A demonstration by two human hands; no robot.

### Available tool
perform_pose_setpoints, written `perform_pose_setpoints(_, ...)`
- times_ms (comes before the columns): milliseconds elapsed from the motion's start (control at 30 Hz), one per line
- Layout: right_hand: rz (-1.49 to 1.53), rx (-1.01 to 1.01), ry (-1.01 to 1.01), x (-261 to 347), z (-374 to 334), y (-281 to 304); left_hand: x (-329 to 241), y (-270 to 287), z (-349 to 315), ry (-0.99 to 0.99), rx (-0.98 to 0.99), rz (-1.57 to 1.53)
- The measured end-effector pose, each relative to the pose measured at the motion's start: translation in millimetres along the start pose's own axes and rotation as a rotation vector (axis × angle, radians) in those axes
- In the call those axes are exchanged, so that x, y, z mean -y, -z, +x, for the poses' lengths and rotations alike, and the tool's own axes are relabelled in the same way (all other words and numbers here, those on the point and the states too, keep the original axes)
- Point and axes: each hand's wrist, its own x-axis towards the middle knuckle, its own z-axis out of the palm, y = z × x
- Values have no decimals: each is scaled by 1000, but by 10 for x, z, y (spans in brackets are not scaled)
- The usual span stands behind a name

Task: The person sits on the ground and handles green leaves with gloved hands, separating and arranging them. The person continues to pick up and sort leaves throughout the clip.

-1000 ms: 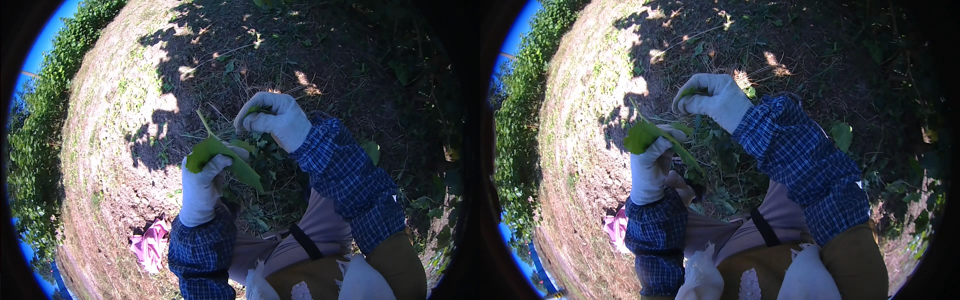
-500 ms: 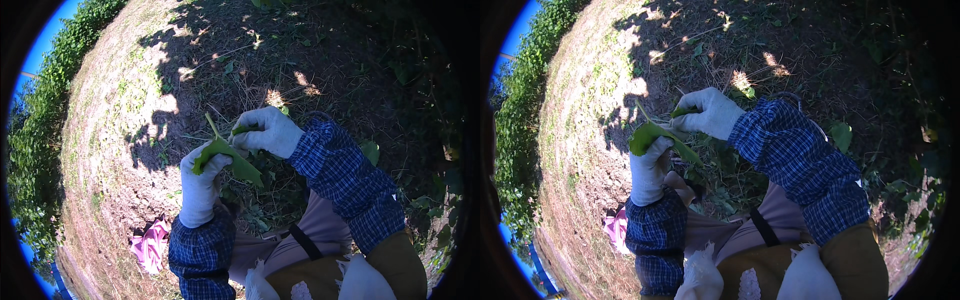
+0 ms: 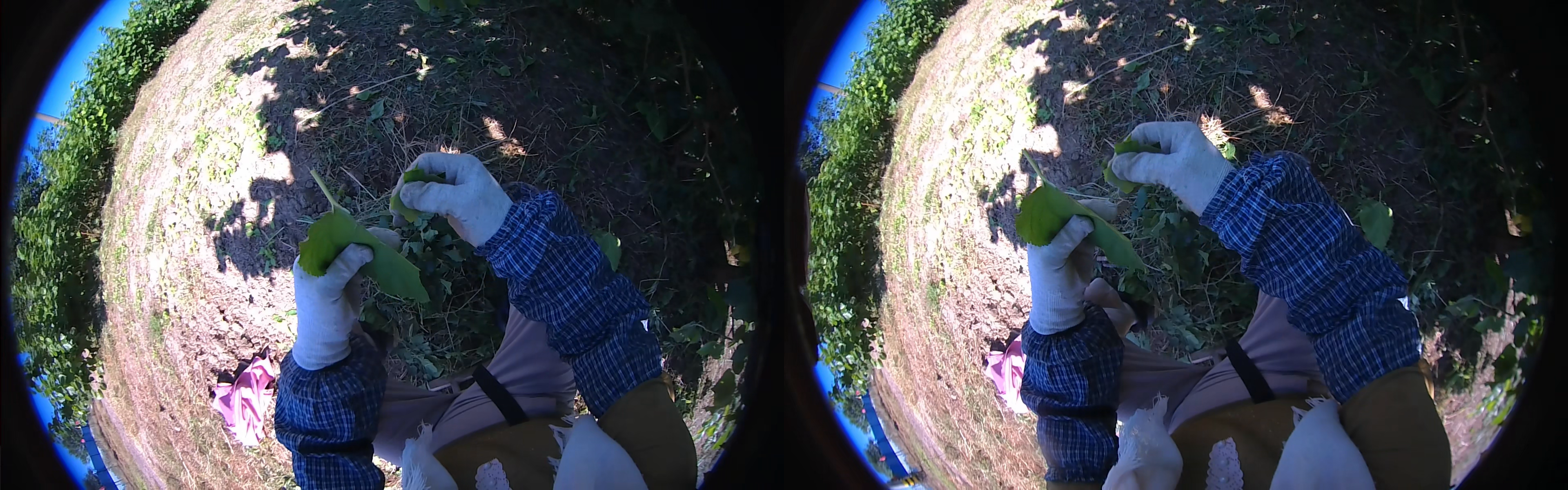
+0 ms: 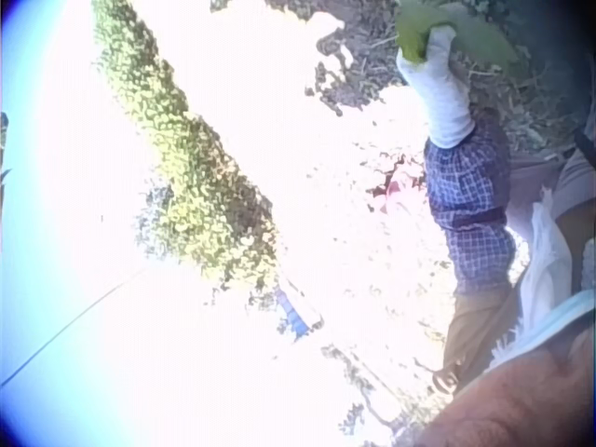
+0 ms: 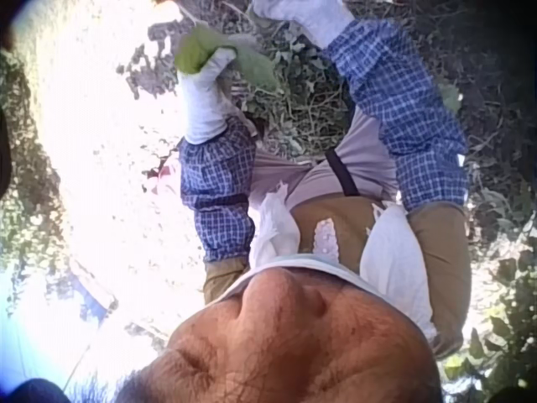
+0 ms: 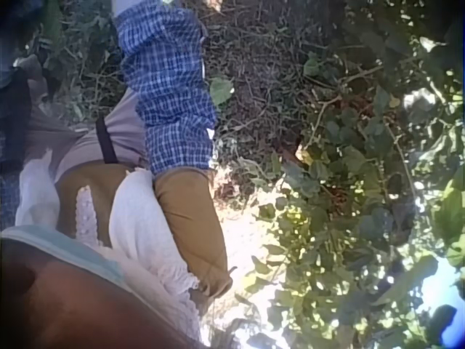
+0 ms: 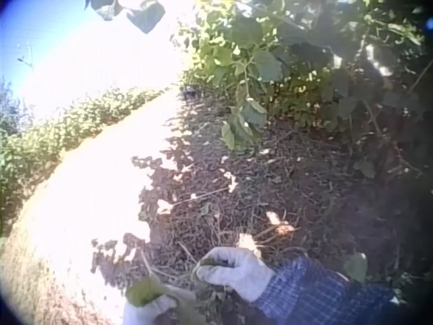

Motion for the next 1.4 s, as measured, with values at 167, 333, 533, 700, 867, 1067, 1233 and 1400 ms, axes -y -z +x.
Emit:
perform_pose_setpoints(167, -161, 51, -51, 16, -27, -25, 98, 92, 68, -41, -105, 14)
perform_pose_setpoints(333, -247, 64, -60, 57, -46, -38, 99, 75, 78, -44, -201, 8)
perform_pose_setpoints(533, -267, 114, -65, 21, -34, -75, 98, 124, 89, -53, -224, 37)
perform_pose_setpoints(700, -630, 97, -79, 46, -43, -118, 81, 108, 90, -21, -186, 58)
perform_pose_setpoints(867, -363, -10, -89, -17, -18, -101, 92, 133, 88, -18, -149, -64)
perform_pose_setpoints(1067, -229, -89, -119, -57, 6, -69, 39, -16, 67, 13, -80, -45)
perform_pose_setpoints(1233, -225, -44, -184, -58, 8, -105, 87, -35, 36, 37, -51, 207)
perform_pose_setpoints(1400, -358, -7, -162, -53, -5, -126, 135, -100, 76, -23, -98, 209)
